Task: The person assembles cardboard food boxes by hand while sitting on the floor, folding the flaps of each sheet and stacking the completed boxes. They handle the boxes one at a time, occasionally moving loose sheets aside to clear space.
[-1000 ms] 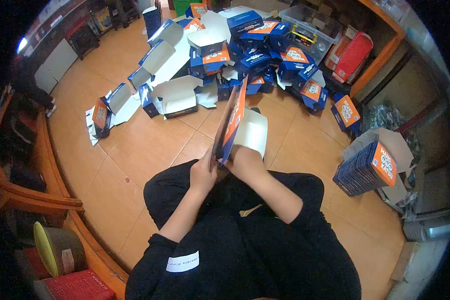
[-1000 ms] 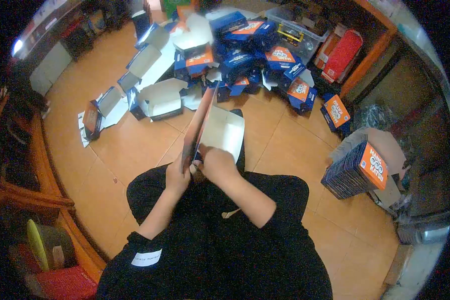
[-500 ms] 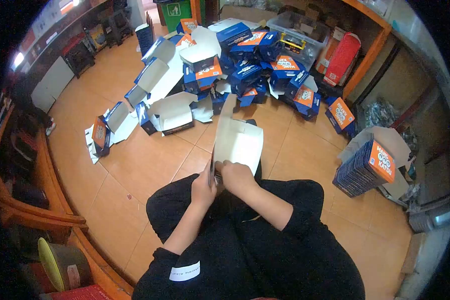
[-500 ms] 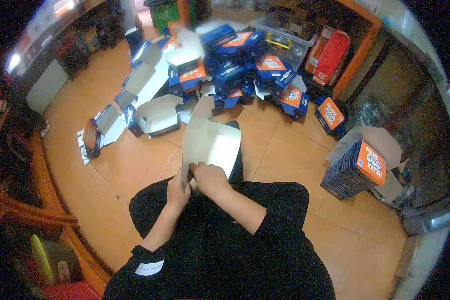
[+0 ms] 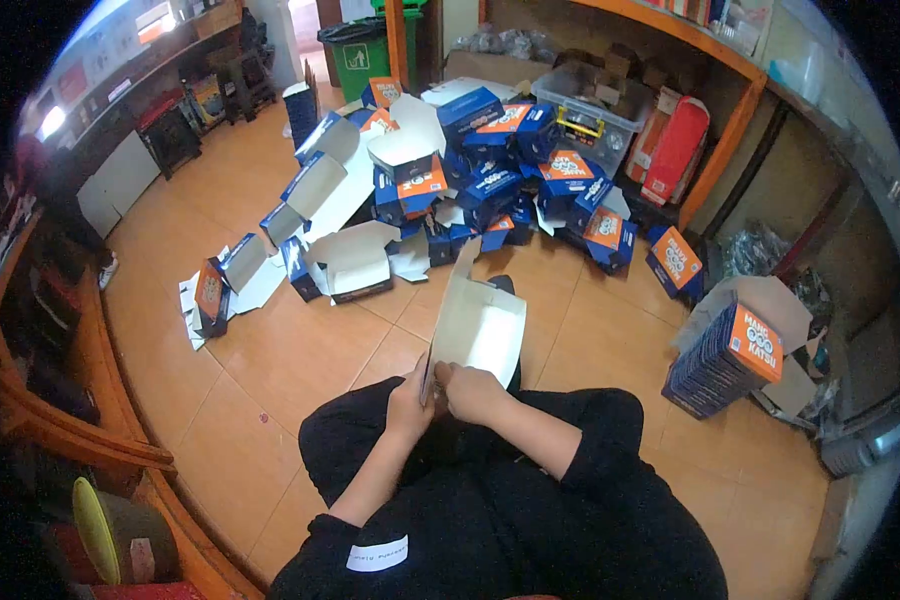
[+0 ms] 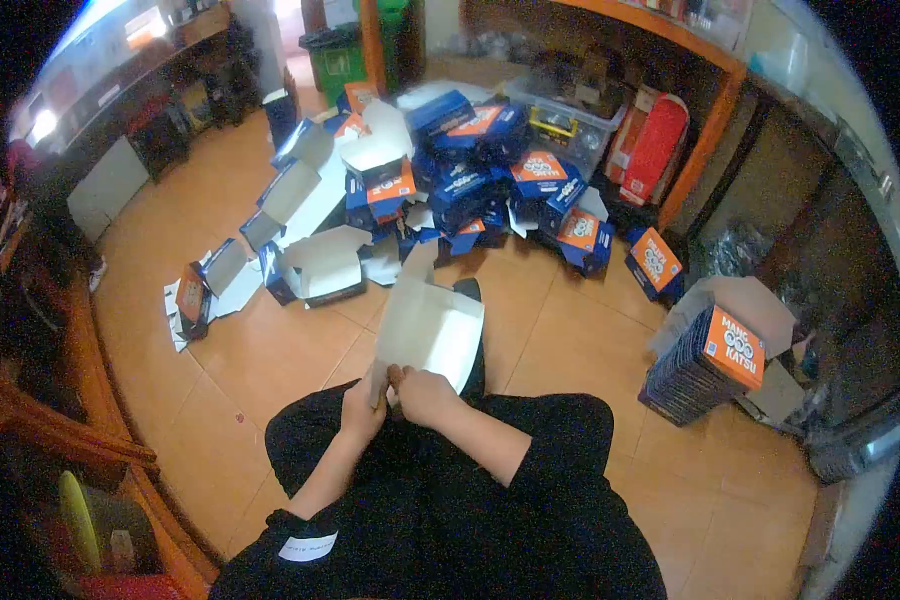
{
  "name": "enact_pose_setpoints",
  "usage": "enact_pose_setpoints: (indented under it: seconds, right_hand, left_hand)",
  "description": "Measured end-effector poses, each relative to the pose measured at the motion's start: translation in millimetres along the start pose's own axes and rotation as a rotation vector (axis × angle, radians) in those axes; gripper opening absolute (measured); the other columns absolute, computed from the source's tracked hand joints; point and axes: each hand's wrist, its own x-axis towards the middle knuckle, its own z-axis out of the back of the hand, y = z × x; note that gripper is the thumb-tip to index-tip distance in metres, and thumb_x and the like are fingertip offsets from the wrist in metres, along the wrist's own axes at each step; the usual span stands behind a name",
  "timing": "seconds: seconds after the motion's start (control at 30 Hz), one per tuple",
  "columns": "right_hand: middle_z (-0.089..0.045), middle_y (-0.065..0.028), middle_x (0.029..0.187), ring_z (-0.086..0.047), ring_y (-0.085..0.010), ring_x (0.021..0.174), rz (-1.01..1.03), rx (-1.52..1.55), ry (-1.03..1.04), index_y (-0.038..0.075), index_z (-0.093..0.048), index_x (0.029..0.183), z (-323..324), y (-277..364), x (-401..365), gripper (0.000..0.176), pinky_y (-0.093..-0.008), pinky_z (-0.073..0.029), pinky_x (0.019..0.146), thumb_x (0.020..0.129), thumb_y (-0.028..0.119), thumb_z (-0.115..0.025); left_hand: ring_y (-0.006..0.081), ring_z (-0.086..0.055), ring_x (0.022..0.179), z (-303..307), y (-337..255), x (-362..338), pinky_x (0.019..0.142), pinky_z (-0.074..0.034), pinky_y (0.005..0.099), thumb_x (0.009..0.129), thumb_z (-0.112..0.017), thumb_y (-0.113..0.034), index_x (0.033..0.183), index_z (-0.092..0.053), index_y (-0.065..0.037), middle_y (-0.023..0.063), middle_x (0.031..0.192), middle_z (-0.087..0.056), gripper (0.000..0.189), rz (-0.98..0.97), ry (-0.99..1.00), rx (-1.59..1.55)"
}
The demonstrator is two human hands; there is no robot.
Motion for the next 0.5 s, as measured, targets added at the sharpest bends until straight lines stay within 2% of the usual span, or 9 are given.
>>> enact_pose_setpoints:
  seconds: [0.03,0.1,0.17,0.2,0.27,0.3,0.4,0.47,0.5]
  right_hand:
    - [-0.062,-0.0200,0.098,-0.062,-0.0365,0.084,-0.016,0.010,-0.014,0.004,-0.046,0.116,3,0,-2,0.041,-0.0456,-0.050,0.072,0.078,0.015,-0.056]
    - [-0.061,-0.0178,0.101,-0.060,-0.0359,0.093,-0.044,0.041,-0.041,0.006,-0.043,0.124,20,9,-14,0.052,-0.0454,-0.047,0.080,0.076,0.017,-0.060]
    - [-0.060,-0.0150,0.106,-0.054,-0.0351,0.104,0.107,-0.070,-0.414,0.007,-0.037,0.131,31,6,-36,0.063,-0.0452,-0.040,0.091,0.074,0.019,-0.064]
    - [-0.059,-0.0136,0.109,-0.051,-0.0347,0.109,0.183,-0.128,-0.598,0.008,-0.035,0.135,35,0,-48,0.070,-0.0451,-0.037,0.096,0.073,0.019,-0.065]
    - [-0.057,-0.0104,0.115,-0.042,-0.0339,0.117,0.153,0.108,-0.635,0.008,-0.028,0.139,43,-22,-74,0.080,-0.0435,-0.026,0.103,0.071,0.019,-0.069]
    - [-0.056,-0.0109,0.115,-0.043,-0.0341,0.116,0.070,0.112,-0.639,0.007,-0.028,0.139,44,-35,-88,0.079,-0.0431,-0.028,0.102,0.072,0.018,-0.068]
    - [-0.055,-0.0096,0.118,-0.044,-0.0331,0.114,-0.153,0.193,-0.654,0.006,-0.030,0.139,39,-71,-136,0.076,-0.0451,-0.030,0.101,0.073,0.015,-0.068]
    - [-0.056,-0.0083,0.117,-0.044,-0.0325,0.114,-0.299,0.264,-0.567,0.007,-0.028,0.140,27,-90,-167,0.077,-0.0451,-0.029,0.102,0.075,0.015,-0.067]
    - [-0.054,-0.0079,0.121,-0.042,-0.0322,0.117,-0.388,0.239,-0.405,0.011,-0.028,0.141,22,-99,-183,0.077,-0.0485,-0.027,0.103,0.076,0.018,-0.067]
  left_hand:
    - [0.0394,-0.062,0.081,-1,8,0,0.070,-0.050,0.0440,0.081,-0.053,0.000,0.139,-0.033,-0.011,0.0245,0.088,-0.061,0.062,-0.034,-0.018,-0.001]
    - [0.0393,-0.062,0.081,10,6,12,0.070,-0.049,0.0442,0.082,-0.055,-0.004,0.125,-0.047,-0.006,0.0240,0.087,-0.062,0.044,0.048,-0.056,-0.057]
    - [0.0394,-0.062,0.081,18,35,23,0.069,-0.049,0.0438,0.083,-0.057,-0.007,0.116,-0.055,-0.004,0.0239,0.088,-0.062,0.033,0.023,-0.100,-0.028]
    - [0.0395,-0.062,0.079,19,55,30,0.067,-0.049,0.0420,0.084,-0.058,-0.010,0.103,-0.060,-0.003,0.0238,0.088,-0.063,0.020,0.173,-0.118,-0.057]
    - [0.0371,-0.063,0.081,32,79,46,0.068,-0.049,0.0402,0.085,-0.058,-0.010,0.106,-0.060,-0.003,0.0226,0.089,-0.063,0.022,0.322,-0.186,-0.129]
    - [0.0360,-0.063,0.082,40,89,53,0.068,-0.049,0.0394,0.085,-0.057,-0.010,0.107,-0.059,-0.004,0.0220,0.090,-0.063,0.023,0.396,-0.216,-0.169]
    - [0.0307,-0.065,0.086,61,114,74,0.072,-0.049,0.0358,0.087,-0.054,-0.007,0.112,-0.059,-0.004,0.0190,0.095,-0.065,0.026,0.100,-0.341,-0.077]
    - [0.0282,-0.065,0.090,72,124,80,0.075,-0.049,0.0346,0.087,-0.053,-0.006,0.115,-0.058,-0.005,0.0164,0.099,-0.065,0.028,0.033,-0.290,-0.049]
    - [0.0269,-0.065,0.092,76,129,79,0.076,-0.049,0.0340,0.088,-0.052,-0.006,0.116,-0.057,-0.006,0.0152,0.102,-0.066,0.029,0.003,-0.261,-0.034]
